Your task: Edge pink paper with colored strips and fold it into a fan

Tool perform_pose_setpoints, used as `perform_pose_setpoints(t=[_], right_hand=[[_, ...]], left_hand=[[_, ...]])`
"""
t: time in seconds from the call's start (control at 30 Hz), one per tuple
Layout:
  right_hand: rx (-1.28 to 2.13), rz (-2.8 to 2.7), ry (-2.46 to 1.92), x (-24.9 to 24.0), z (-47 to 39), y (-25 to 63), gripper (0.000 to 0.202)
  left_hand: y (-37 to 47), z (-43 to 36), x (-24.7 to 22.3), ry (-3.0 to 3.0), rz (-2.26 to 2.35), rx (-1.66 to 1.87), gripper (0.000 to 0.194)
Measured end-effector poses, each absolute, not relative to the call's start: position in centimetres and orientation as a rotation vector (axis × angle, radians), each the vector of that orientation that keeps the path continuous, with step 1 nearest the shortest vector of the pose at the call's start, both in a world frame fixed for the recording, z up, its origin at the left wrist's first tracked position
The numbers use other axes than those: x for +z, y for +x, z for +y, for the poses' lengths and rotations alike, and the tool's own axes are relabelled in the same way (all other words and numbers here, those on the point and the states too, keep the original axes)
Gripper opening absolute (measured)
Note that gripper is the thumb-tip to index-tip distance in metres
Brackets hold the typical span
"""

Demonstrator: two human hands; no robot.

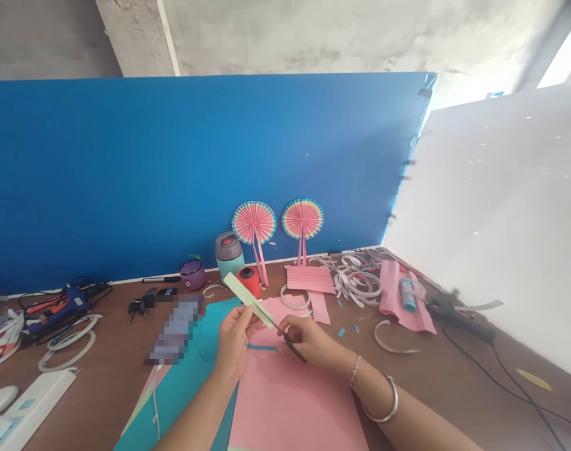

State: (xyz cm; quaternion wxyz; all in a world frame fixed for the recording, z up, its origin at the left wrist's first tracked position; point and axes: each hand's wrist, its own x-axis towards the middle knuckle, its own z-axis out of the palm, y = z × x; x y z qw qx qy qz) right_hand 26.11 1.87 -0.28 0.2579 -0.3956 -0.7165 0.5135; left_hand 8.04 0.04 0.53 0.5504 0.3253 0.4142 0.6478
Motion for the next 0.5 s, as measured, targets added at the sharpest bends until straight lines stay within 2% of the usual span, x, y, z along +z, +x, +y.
perform_pose_setpoints(t=[0.5], right_hand=[[1.361, -1.955, -1.097, 0.02, 1.79, 26.16, 0.023]], left_hand=[[8.06, -0.11, 0.88, 0.782, 0.994, 1.52, 0.028]])
